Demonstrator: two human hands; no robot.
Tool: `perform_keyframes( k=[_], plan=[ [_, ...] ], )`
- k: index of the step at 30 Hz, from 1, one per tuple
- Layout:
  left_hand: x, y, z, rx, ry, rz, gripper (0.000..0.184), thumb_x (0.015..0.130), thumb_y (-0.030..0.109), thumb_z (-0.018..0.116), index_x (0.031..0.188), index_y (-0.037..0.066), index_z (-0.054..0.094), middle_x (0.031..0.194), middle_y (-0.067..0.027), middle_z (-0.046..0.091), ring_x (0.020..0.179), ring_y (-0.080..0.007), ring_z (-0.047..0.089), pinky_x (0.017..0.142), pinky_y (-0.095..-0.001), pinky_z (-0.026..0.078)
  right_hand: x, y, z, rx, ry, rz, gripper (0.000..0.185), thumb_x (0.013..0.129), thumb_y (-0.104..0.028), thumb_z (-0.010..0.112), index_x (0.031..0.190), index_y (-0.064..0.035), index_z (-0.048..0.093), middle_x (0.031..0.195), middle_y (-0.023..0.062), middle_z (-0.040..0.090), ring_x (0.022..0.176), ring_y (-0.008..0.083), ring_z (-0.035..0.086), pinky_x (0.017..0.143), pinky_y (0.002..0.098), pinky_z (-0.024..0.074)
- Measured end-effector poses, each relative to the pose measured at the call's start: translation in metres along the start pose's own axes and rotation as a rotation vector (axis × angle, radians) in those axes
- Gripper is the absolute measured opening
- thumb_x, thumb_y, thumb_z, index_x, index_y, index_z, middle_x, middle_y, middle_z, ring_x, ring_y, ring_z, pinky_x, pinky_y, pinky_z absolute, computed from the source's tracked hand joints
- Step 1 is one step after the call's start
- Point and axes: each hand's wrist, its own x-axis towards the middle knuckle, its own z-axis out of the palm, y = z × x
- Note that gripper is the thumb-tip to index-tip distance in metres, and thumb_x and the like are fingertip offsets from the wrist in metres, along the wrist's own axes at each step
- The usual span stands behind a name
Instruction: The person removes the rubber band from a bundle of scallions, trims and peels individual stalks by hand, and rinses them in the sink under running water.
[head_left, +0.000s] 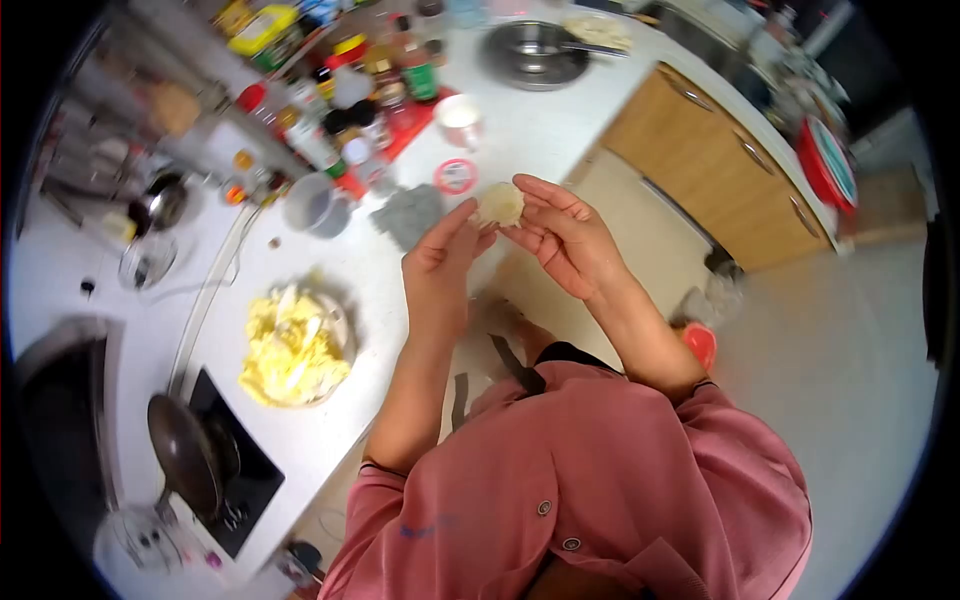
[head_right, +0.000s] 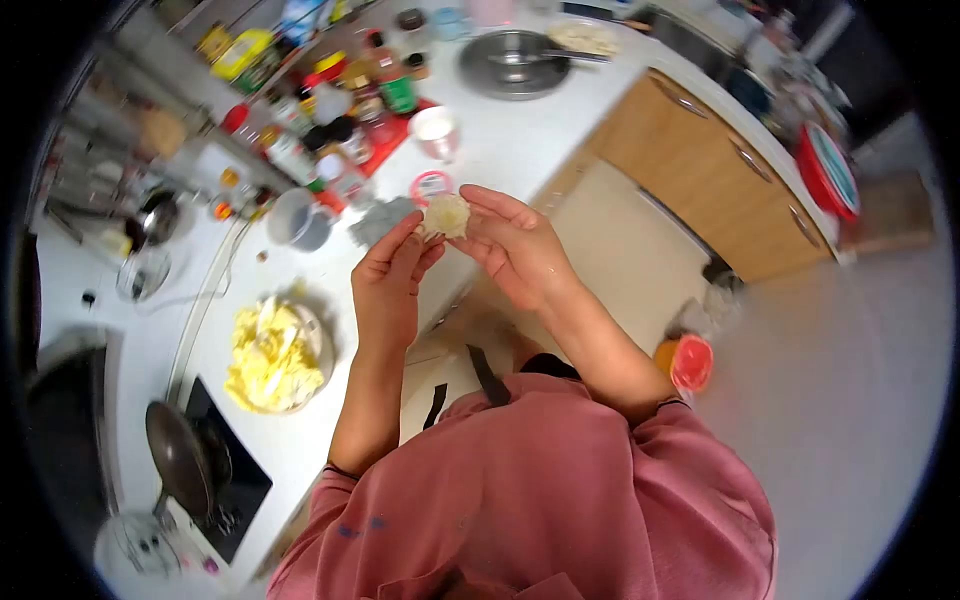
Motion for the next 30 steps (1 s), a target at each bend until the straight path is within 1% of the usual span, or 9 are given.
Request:
perform_keyframes(
  k=[2,3,5,9,12,15,22,24,30],
  plan=[
    [0.018,-0.003,0.009,-0.133,-0.125,-0.083,0.033,0.093,0.007,0.052,0.123,-0.007,0.053,0.106,-0.0107,0.062,0.102,-0.0269,0.063,0.091,-0.0329,0.051,-0.003,-0.008,-0.009,0.079,0.1,-0.071,0.038,0.089,0.002,0.051,0.127,0.0055,0.046,0.121,0.017,0.057,0.111,0.0277,0.058,0.098,0.0389,0.0471],
    [-0.009,-0.025,0.065,-0.206,-0.175,-0.138,0.033,0.093,0.007,0.052,0.122,-0.008,0.053,0.105,-0.0109,0.062,0.102,-0.0269,0.063,0.091,-0.0333,0.051,-0.054,-0.049,-0.038,0.06,0.147,-0.099,0.037,0.089,0.001,0.051,0.126,0.0057,0.046,0.12,0.0171,0.057,0.111,0.0275,0.058,0.098,0.0392,0.047],
    [-0.007,-0.029,0.096,-0.249,-0.275,-0.233,0.034,0.093,0.007,0.052,0.122,-0.01,0.052,0.104,-0.0113,0.062,0.102,-0.0267,0.063,0.092,-0.0339,0.051,-0.077,-0.07,-0.055,0.11,0.2,-0.178,0.036,0.09,0.0,0.05,0.125,0.0063,0.046,0.118,0.0173,0.058,0.111,0.0271,0.058,0.099,0.0397,0.0468],
    [-0.013,-0.043,0.156,-0.237,-0.422,-0.442,0.037,0.093,0.009,0.049,0.124,-0.01,0.047,0.115,-0.019,0.059,0.109,-0.0303,0.06,0.094,-0.0366,0.05,-0.127,-0.101,-0.097,0.32,0.29,-0.294,0.037,0.09,-0.003,0.048,0.125,0.0082,0.045,0.118,0.0193,0.058,0.113,0.03,0.056,0.102,0.0437,0.0439],
    [-0.014,-0.062,0.19,-0.222,-0.561,-0.492,0.039,0.094,0.012,0.047,0.127,-0.009,0.044,0.123,-0.0215,0.055,0.116,-0.0317,0.055,0.098,-0.0382,0.047,-0.153,-0.117,-0.127,0.416,0.313,-0.363,0.038,0.091,-0.007,0.045,0.126,0.0094,0.044,0.12,0.0211,0.057,0.115,0.0322,0.055,0.106,0.0472,0.0406],
    [-0.015,-0.084,0.225,-0.26,-0.643,-0.579,0.041,0.095,0.016,0.046,0.128,-0.009,0.043,0.127,-0.0204,0.053,0.12,-0.032,0.052,0.103,-0.0398,0.043,-0.179,-0.135,-0.15,0.496,0.322,-0.43,0.04,0.092,-0.011,0.043,0.126,0.0093,0.043,0.118,0.0201,0.058,0.114,0.0328,0.055,0.106,0.0458,0.0401],
    [-0.035,-0.143,0.318,-0.215,-0.739,-0.803,0.043,0.096,0.022,0.044,0.129,-0.006,0.044,0.129,-0.02,0.052,0.122,-0.0321,0.049,0.107,-0.0418,0.038,-0.247,-0.155,-0.224,0.628,0.42,-0.599,0.041,0.093,-0.018,0.041,0.124,0.0064,0.048,0.121,0.0192,0.058,0.116,0.0326,0.054,0.105,0.0467,0.0388],
    [-0.041,-0.173,0.335,-0.187,-0.738,-0.883,0.043,0.096,0.022,0.044,0.129,-0.006,0.044,0.128,-0.0199,0.052,0.121,-0.0316,0.049,0.107,-0.0417,0.037,-0.265,-0.149,-0.246,0.618,0.463,-0.636,0.04,0.092,-0.021,0.043,0.123,0.0038,0.051,0.121,0.0175,0.059,0.114,0.0315,0.054,0.103,0.0451,0.0395],
    [-0.057,-0.267,0.355,0.015,-0.762,-1.09,0.042,0.096,0.023,0.045,0.128,-0.005,0.046,0.126,-0.0169,0.053,0.118,-0.0314,0.051,0.106,-0.0417,0.038,-0.314,-0.107,-0.312,0.759,0.649,-0.679,0.042,0.092,-0.023,0.045,0.124,0.0037,0.05,0.123,0.0179,0.057,0.114,0.0314,0.054,0.103,0.0436,0.0391]
  ],
)
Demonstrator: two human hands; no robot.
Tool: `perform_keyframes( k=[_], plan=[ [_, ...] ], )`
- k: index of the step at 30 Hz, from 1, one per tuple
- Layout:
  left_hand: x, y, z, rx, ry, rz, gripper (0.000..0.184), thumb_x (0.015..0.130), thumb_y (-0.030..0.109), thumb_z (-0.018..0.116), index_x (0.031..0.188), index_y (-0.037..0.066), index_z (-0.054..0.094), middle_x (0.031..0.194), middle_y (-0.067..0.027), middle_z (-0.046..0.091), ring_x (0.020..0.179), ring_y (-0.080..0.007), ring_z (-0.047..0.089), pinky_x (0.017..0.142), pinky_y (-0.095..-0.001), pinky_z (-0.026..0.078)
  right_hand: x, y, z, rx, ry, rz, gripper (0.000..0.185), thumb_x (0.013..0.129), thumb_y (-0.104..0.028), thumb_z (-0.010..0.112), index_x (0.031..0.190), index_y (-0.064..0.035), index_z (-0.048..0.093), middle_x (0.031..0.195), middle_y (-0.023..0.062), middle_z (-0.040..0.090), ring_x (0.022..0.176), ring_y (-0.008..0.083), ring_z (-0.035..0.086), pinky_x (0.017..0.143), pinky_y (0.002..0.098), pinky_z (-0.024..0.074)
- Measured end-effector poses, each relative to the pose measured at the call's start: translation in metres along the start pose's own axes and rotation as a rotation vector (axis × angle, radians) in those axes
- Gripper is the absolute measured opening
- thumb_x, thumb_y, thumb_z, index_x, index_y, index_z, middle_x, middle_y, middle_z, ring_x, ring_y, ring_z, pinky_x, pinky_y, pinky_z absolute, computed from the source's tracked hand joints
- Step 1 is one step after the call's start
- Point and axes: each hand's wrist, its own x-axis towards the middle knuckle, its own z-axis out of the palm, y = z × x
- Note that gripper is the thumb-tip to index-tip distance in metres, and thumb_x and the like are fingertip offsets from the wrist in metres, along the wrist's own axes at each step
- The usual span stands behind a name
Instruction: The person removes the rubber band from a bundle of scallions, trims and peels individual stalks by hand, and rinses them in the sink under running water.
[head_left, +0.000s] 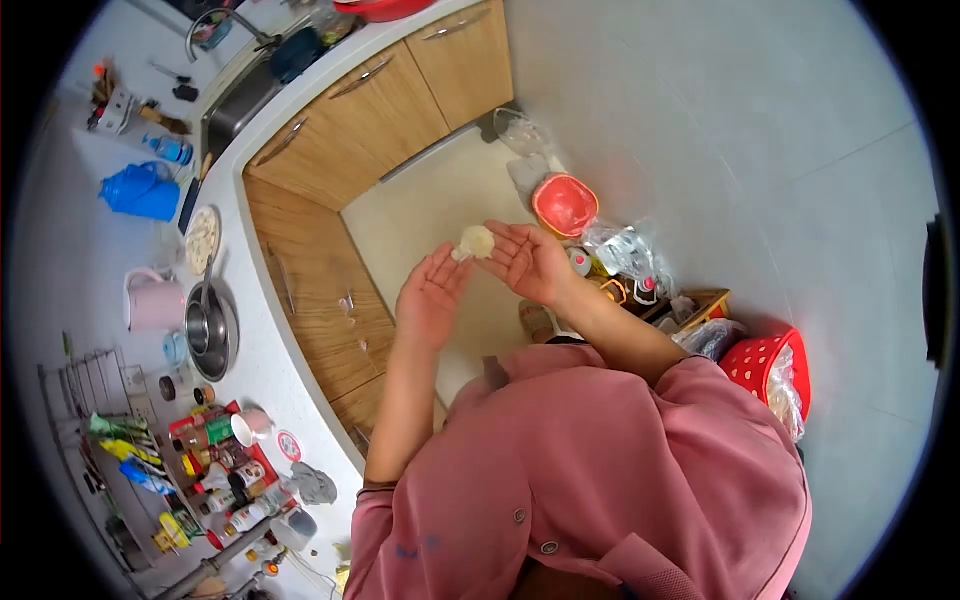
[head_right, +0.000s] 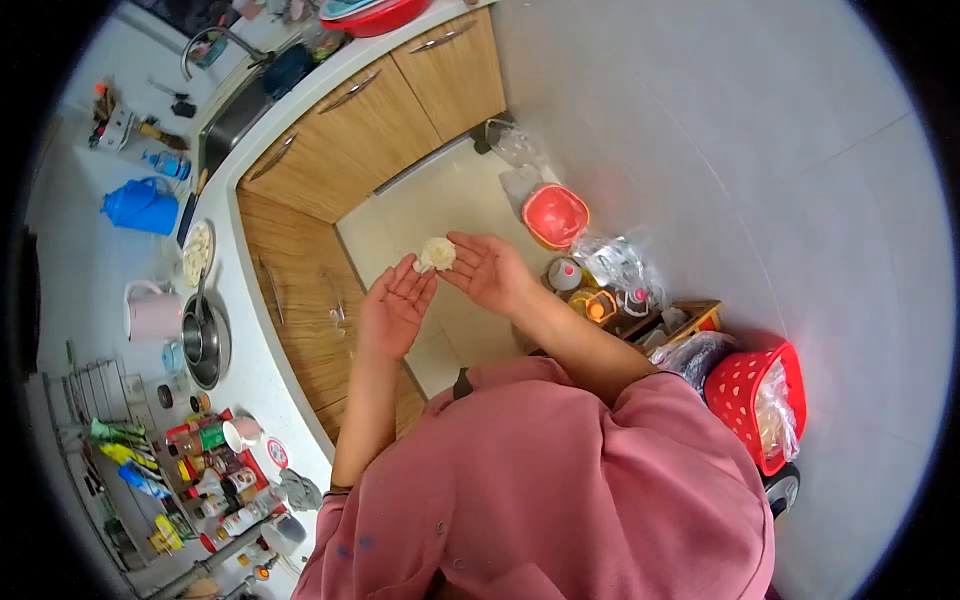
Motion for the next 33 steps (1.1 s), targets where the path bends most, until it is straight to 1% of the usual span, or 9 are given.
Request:
perform_keyframes(
  k=[3,6,10,14,18,22,24,28,33],
  plan=[
    [0.035,-0.016,0.011,0.019,-0.064,-0.053,0.042,0.096,0.023,0.045,0.128,-0.004,0.047,0.126,-0.0161,0.053,0.118,-0.0315,0.051,0.106,-0.0416,0.039,0.008,-0.026,-0.026,0.028,0.046,-0.036,0.043,0.092,-0.024,0.045,0.124,0.0037,0.05,0.123,0.0179,0.057,0.115,0.0317,0.054,0.103,0.0442,0.0391],
    [0.06,-0.021,0.029,0.028,-0.098,-0.02,0.041,0.096,0.023,0.044,0.127,-0.004,0.047,0.127,-0.0168,0.052,0.118,-0.0318,0.05,0.105,-0.0412,0.039,0.018,-0.06,-0.025,-0.014,0.016,-0.056,0.043,0.092,-0.025,0.045,0.123,0.004,0.051,0.123,0.0179,0.057,0.115,0.0311,0.054,0.102,0.0445,0.0401],
    [0.076,-0.006,0.052,-0.038,-0.064,-0.035,0.042,0.096,0.022,0.044,0.128,-0.005,0.046,0.13,-0.0191,0.048,0.121,-0.0326,0.047,0.108,-0.0413,0.036,0.036,-0.081,-0.001,-0.086,0.017,-0.068,0.044,0.093,-0.027,0.043,0.123,0.0046,0.051,0.124,0.0182,0.057,0.114,0.0297,0.055,0.1,0.0437,0.043],
    [0.08,0.023,0.057,-0.034,0.009,0.046,0.042,0.096,0.022,0.044,0.13,-0.004,0.044,0.131,-0.0187,0.047,0.121,-0.0323,0.047,0.107,-0.0409,0.036,0.068,-0.08,0.021,-0.106,-0.074,0.0,0.042,0.095,-0.025,0.039,0.123,0.0042,0.051,0.122,0.0177,0.058,0.113,0.0288,0.056,0.1,0.043,0.0441],
    [0.09,0.063,0.04,-0.066,0.022,0.165,0.042,0.097,0.023,0.044,0.13,-0.003,0.044,0.131,-0.0163,0.048,0.121,-0.0308,0.047,0.107,-0.0408,0.036,0.122,-0.07,0.054,-0.105,-0.101,0.094,0.041,0.094,-0.022,0.041,0.125,0.0048,0.049,0.121,0.0174,0.058,0.111,0.0288,0.057,0.101,0.0436,0.0433],
    [0.135,0.136,0.012,-0.051,0.041,0.29,0.04,0.097,0.023,0.046,0.128,-0.003,0.047,0.127,-0.0126,0.053,0.117,-0.0258,0.052,0.1,-0.038,0.042,0.217,-0.052,0.094,-0.226,-0.14,0.126,0.035,0.093,-0.016,0.047,0.122,0.0024,0.052,0.119,0.0147,0.059,0.112,0.0265,0.057,0.099,0.0409,0.0451],
    [0.159,0.174,0.007,0.051,0.023,0.365,0.036,0.096,0.021,0.049,0.124,-0.002,0.052,0.119,-0.0099,0.057,0.107,-0.021,0.056,0.092,-0.0342,0.045,0.255,-0.047,0.119,-0.331,-0.161,0.111,0.03,0.091,-0.007,0.052,0.119,0.0009,0.054,0.116,0.0137,0.06,0.111,0.0253,0.058,0.097,0.0394,0.0473],
    [0.209,0.265,0.008,0.225,0.032,0.478,0.027,0.094,0.015,0.053,0.115,0.0,0.06,0.103,-0.0048,0.063,0.088,-0.0118,0.057,0.079,-0.0271,0.047,0.331,-0.048,0.184,-0.404,-0.142,0.096,0.026,0.091,-0.001,0.051,0.117,0.0012,0.054,0.114,0.0161,0.06,0.109,0.027,0.059,0.099,0.0409,0.048],
    [0.246,0.364,0.034,0.581,0.13,0.502,0.025,0.094,0.013,0.052,0.112,0.001,0.063,0.094,-0.0017,0.063,0.079,-0.008,0.053,0.076,-0.0229,0.045,0.406,-0.051,0.256,-0.386,-0.155,0.079,0.027,0.091,-0.005,0.053,0.118,-0.0019,0.054,0.114,0.0135,0.061,0.11,0.0256,0.058,0.098,0.0413,0.0467]
  ],
)
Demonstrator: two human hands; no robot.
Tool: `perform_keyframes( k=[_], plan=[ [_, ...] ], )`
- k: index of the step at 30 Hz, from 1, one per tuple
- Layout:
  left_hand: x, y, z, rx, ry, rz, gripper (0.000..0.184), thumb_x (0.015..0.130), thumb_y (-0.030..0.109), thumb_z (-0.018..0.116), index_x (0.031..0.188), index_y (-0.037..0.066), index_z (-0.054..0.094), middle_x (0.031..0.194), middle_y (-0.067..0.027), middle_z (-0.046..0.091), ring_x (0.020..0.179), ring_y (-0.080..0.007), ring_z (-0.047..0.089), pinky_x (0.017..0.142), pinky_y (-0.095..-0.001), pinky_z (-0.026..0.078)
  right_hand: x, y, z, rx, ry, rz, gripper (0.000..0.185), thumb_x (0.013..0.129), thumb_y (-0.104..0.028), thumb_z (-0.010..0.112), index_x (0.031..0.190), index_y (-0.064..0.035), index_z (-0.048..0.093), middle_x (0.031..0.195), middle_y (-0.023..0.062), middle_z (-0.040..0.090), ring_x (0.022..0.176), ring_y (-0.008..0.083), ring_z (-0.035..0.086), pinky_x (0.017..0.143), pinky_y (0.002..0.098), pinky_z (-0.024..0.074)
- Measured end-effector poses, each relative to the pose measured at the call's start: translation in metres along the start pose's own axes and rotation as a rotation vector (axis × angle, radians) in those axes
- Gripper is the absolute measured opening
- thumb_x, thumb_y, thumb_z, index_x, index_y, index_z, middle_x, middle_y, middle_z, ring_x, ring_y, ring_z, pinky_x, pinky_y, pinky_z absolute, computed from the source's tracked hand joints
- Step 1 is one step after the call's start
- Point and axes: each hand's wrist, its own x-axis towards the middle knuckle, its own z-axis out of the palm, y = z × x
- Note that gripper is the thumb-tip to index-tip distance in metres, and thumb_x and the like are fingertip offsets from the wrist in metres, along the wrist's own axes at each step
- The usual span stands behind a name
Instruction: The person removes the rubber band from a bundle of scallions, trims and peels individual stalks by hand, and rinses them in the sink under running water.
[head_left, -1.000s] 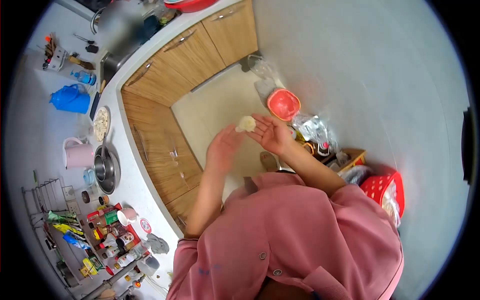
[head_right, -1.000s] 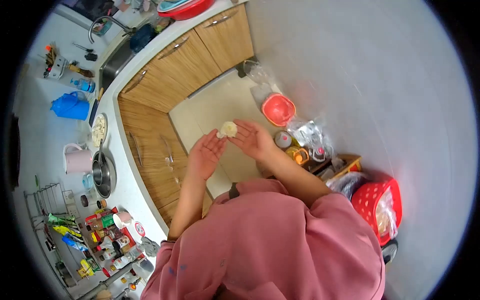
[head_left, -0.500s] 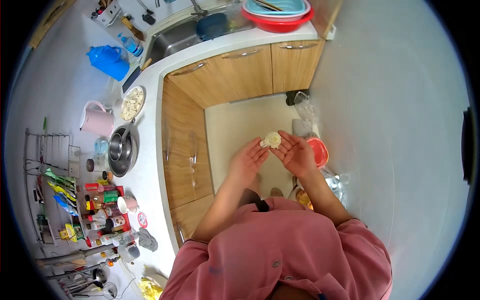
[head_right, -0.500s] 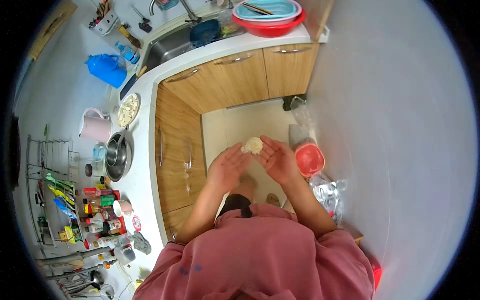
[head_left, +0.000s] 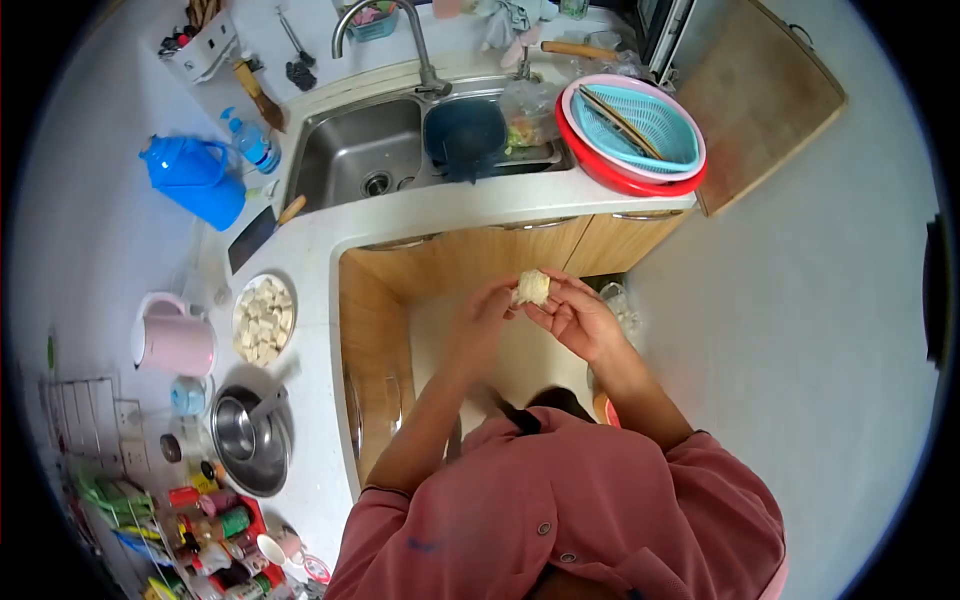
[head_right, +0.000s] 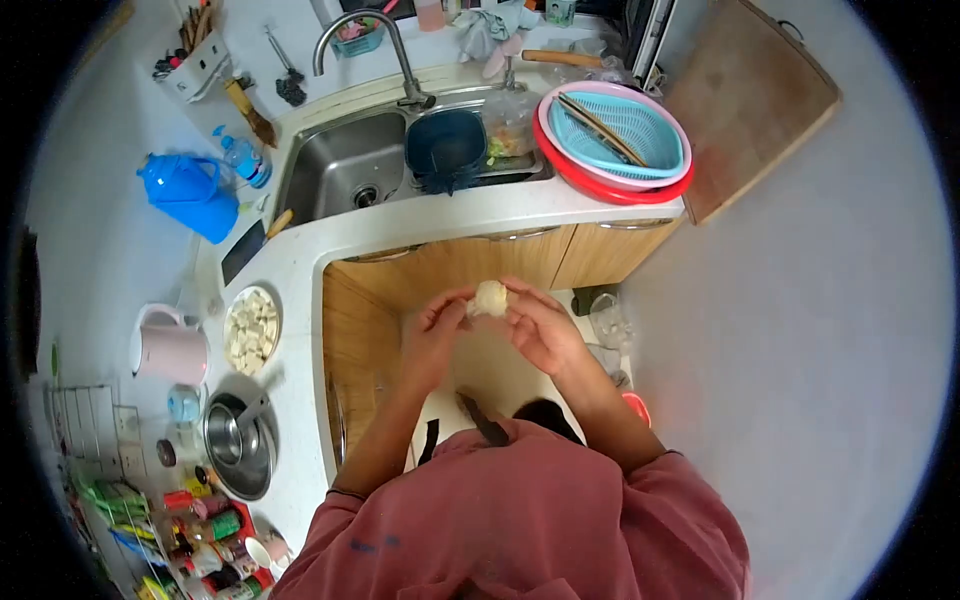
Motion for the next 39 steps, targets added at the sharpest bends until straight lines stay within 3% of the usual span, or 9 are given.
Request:
perform_keyframes(
  k=[5,10,17,20,23,25,29,35,39],
  plan=[
    [0.062,0.026,-0.011,0.043,-0.076,0.061,0.024,0.094,0.013,0.052,0.111,0.002,0.064,0.093,-0.0006,0.064,0.079,-0.007,0.054,0.075,-0.0218,0.045,0.045,-0.033,0.015,0.047,0.021,0.023,0.032,0.089,-0.011,0.056,0.121,-0.0038,0.053,0.116,0.0122,0.061,0.11,0.0254,0.058,0.099,0.0445,0.0441],
    [0.151,0.016,-0.009,0.293,-0.058,0.251,0.021,0.093,0.011,0.053,0.109,0.002,0.064,0.095,-0.0011,0.064,0.083,-0.0075,0.056,0.074,-0.0232,0.047,0.101,-0.095,0.024,0.1,-0.01,-0.053,0.038,0.084,-0.003,0.051,0.122,-0.006,0.052,0.115,0.0114,0.059,0.107,0.0264,0.058,0.098,0.0465,0.0449],
    [0.331,0.035,0.031,0.888,-0.156,0.595,0.02,0.084,0.006,0.057,0.103,0.005,0.064,0.109,-0.0164,0.061,0.089,-0.0348,0.062,0.074,-0.0375,0.051,0.197,-0.222,0.053,0.024,-0.068,-0.263,0.034,0.087,-0.002,0.047,0.12,-0.0051,0.054,0.113,0.0148,0.061,0.104,0.0278,0.061,0.091,0.0481,0.0505],
    [0.41,0.029,0.057,1.124,-0.163,0.652,0.024,0.083,0.008,0.057,0.106,0.006,0.063,0.113,-0.0153,0.06,0.092,-0.0356,0.062,0.077,-0.042,0.051,0.228,-0.281,0.031,-0.004,-0.191,-0.346,0.03,0.087,-0.003,0.047,0.116,-0.0023,0.056,0.111,0.0162,0.063,0.1,0.0282,0.063,0.089,0.0482,0.0517],
    [0.461,0.031,0.082,1.254,-0.286,0.415,0.029,0.081,0.009,0.057,0.11,0.005,0.062,0.119,-0.0158,0.058,0.097,-0.0365,0.06,0.083,-0.044,0.05,0.24,-0.328,0.048,-0.101,-0.075,-0.389,0.029,0.087,-0.004,0.047,0.115,0.0011,0.056,0.106,0.0169,0.064,0.097,0.0285,0.064,0.087,0.0463,0.0533],
    [0.492,0.017,0.091,1.346,-0.362,0.482,0.031,0.081,0.008,0.057,0.111,0.002,0.06,0.124,-0.0163,0.055,0.102,-0.0368,0.058,0.086,-0.0435,0.05,0.255,-0.349,0.047,-0.148,-0.067,-0.38,0.029,0.088,-0.004,0.047,0.115,0.0017,0.056,0.105,0.0165,0.064,0.097,0.028,0.064,0.086,0.0458,0.0537],
    [0.528,-0.029,0.094,1.316,-0.39,0.402,0.032,0.082,0.007,0.056,0.113,-0.001,0.059,0.129,-0.0172,0.052,0.11,-0.0374,0.054,0.091,-0.0417,0.048,0.29,-0.373,0.043,-0.247,-0.007,-0.302,0.027,0.088,-0.002,0.045,0.113,0.0025,0.058,0.103,0.0149,0.064,0.094,0.0254,0.064,0.086,0.0452,0.0539],
    [0.469,0.003,0.067,1.21,-0.288,0.723,0.02,0.08,0.007,0.057,0.099,0.003,0.063,0.11,-0.0129,0.059,0.096,-0.0331,0.057,0.083,-0.04,0.048,0.35,-0.376,0.041,-0.525,-0.045,-0.162,0.022,0.089,-0.003,0.048,0.106,0.0008,0.063,0.104,0.01,0.063,0.093,0.0203,0.063,0.077,0.0364,0.0574],
    [0.43,0.038,0.047,1.217,-0.279,0.595,0.02,0.079,0.006,0.059,0.099,0.002,0.063,0.111,-0.0123,0.059,0.096,-0.0305,0.058,0.084,-0.0388,0.048,0.397,-0.363,0.035,-0.874,-0.063,0.097,0.022,0.089,-0.011,0.053,0.106,-0.0023,0.064,0.104,0.0066,0.063,0.093,0.0182,0.062,0.075,0.0328,0.0564]
  ],
)
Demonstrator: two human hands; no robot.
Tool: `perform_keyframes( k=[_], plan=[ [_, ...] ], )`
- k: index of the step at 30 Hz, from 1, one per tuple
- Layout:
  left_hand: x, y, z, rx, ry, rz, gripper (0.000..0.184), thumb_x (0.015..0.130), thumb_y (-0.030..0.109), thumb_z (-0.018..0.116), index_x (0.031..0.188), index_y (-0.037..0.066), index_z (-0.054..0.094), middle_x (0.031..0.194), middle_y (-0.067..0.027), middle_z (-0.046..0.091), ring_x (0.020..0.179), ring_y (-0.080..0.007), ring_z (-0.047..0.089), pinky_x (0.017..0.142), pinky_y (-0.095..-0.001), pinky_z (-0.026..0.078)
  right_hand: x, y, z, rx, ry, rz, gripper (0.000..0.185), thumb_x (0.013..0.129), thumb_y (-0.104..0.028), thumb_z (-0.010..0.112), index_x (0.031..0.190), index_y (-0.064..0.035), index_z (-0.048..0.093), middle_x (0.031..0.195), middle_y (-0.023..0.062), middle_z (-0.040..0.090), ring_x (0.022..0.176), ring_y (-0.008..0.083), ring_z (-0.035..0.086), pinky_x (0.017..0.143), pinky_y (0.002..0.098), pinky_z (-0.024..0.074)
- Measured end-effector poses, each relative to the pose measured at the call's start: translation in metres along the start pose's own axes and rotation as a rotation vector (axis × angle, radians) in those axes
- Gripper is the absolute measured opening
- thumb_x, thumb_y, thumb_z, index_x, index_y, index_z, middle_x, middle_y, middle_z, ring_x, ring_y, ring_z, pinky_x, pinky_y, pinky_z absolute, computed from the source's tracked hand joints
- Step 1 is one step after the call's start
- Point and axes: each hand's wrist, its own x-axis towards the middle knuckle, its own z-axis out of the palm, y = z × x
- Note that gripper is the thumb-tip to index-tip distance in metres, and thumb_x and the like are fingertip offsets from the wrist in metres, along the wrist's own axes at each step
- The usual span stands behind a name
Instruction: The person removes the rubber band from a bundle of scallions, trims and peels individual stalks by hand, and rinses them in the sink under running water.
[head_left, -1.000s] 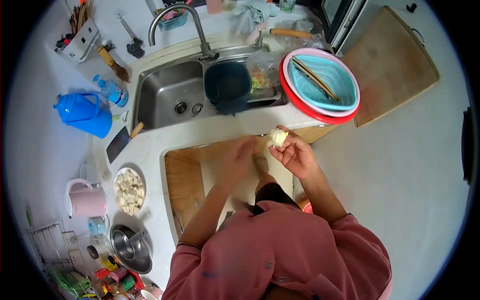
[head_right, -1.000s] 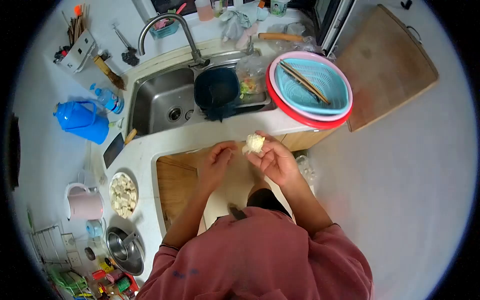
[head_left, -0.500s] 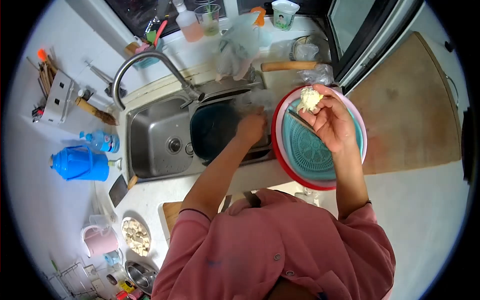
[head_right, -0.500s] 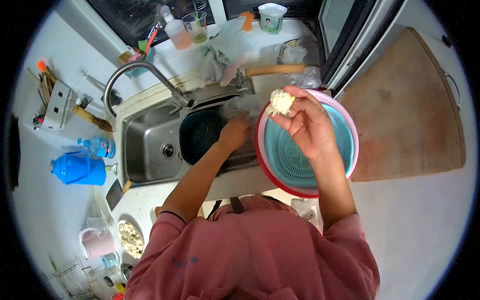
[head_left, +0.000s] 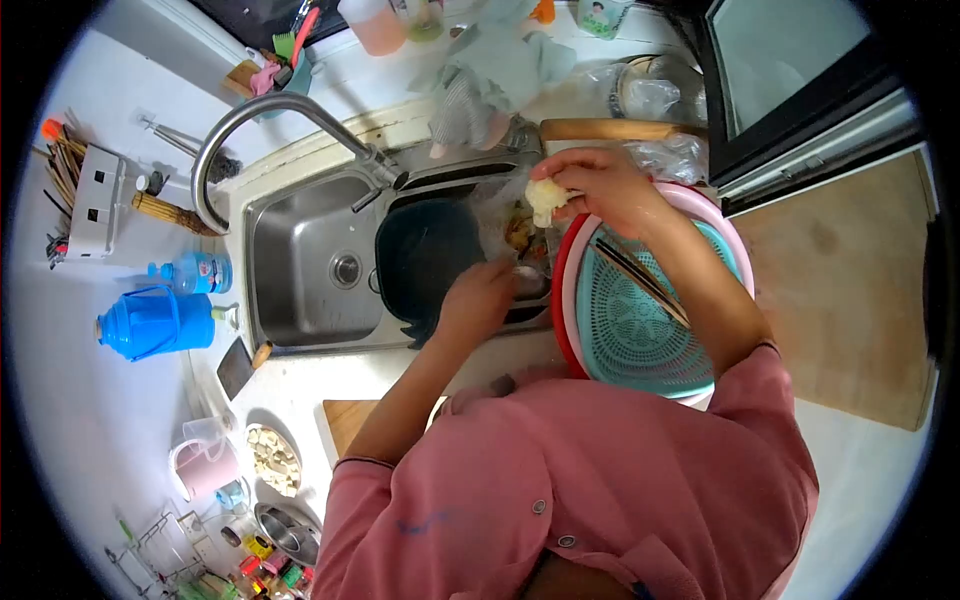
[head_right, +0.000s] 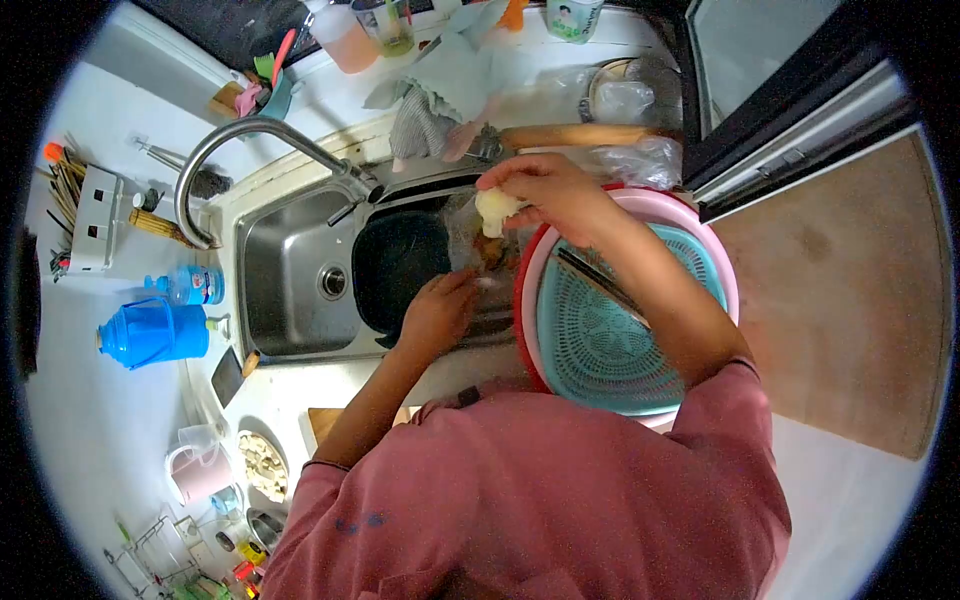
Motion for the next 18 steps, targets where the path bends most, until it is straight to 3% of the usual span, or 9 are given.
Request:
perform_keyframes(
  k=[6,9,12,15,16,18],
  plan=[
    [-0.02,-0.002,-0.009,0.058,0.027,-0.069,0.027,0.079,0.004,0.063,0.105,0.002,0.064,0.116,-0.0114,0.058,0.101,-0.0287,0.058,0.088,-0.037,0.047,0.057,0.038,-0.007,-0.651,-0.244,0.11,0.022,0.086,-0.011,0.054,0.105,-0.005,0.066,0.099,0.0055,0.066,0.088,0.0152,0.063,0.073,0.0299,0.0532],
    [-0.022,-0.002,-0.003,0.027,0.071,-0.069,0.029,0.078,0.004,0.063,0.107,0.002,0.063,0.116,-0.0112,0.058,0.101,-0.0291,0.057,0.088,-0.0369,0.047,0.063,0.041,-0.007,-1.204,-0.25,-0.142,0.024,0.084,-0.013,0.058,0.106,-0.0042,0.065,0.09,0.008,0.067,0.086,0.0151,0.063,0.075,0.029,0.0519],
    [-0.027,0.004,-0.008,0.0,0.093,-0.043,0.031,0.079,0.007,0.065,0.109,0.004,0.063,0.115,-0.0112,0.058,0.101,-0.0295,0.058,0.087,-0.0371,0.048,0.054,0.028,0.003,-1.018,-0.091,-0.354,0.021,0.077,-0.021,0.064,0.088,-0.0032,0.065,0.075,0.0139,0.062,0.07,0.0245,0.061,0.069,0.0355,0.0498],
    [-0.038,0.015,-0.018,-0.04,0.126,-0.066,0.033,0.079,0.01,0.065,0.111,0.006,0.062,0.111,-0.011,0.059,0.097,-0.0297,0.059,0.083,-0.038,0.049,0.038,0.006,0.027,-1.053,-0.02,-0.383,0.023,0.076,-0.019,0.071,0.077,-0.0023,0.055,0.064,0.0054,0.052,0.062,0.0133,0.05,0.058,0.0291,0.0425],
    [-0.044,0.017,-0.019,-0.053,0.129,-0.097,0.033,0.079,0.01,0.065,0.111,0.007,0.062,0.11,-0.0107,0.059,0.095,-0.0297,0.059,0.082,-0.0383,0.049,0.037,0.006,0.034,-1.022,0.016,-0.443,0.034,0.074,-0.02,0.073,0.069,-0.0044,0.043,0.059,0.0022,0.042,0.057,0.0114,0.039,0.052,0.0291,0.0348],
    [-0.058,0.017,-0.021,-0.045,0.194,-0.126,0.029,0.078,0.01,0.064,0.107,0.008,0.062,0.098,-0.0096,0.06,0.085,-0.0297,0.06,0.075,-0.0397,0.049,0.031,0.001,0.057,-1.038,0.009,-0.455,0.033,0.075,-0.018,0.073,0.069,-0.0048,0.042,0.059,0.0013,0.041,0.056,0.0106,0.038,0.051,0.0282,0.0342]
  ],
)
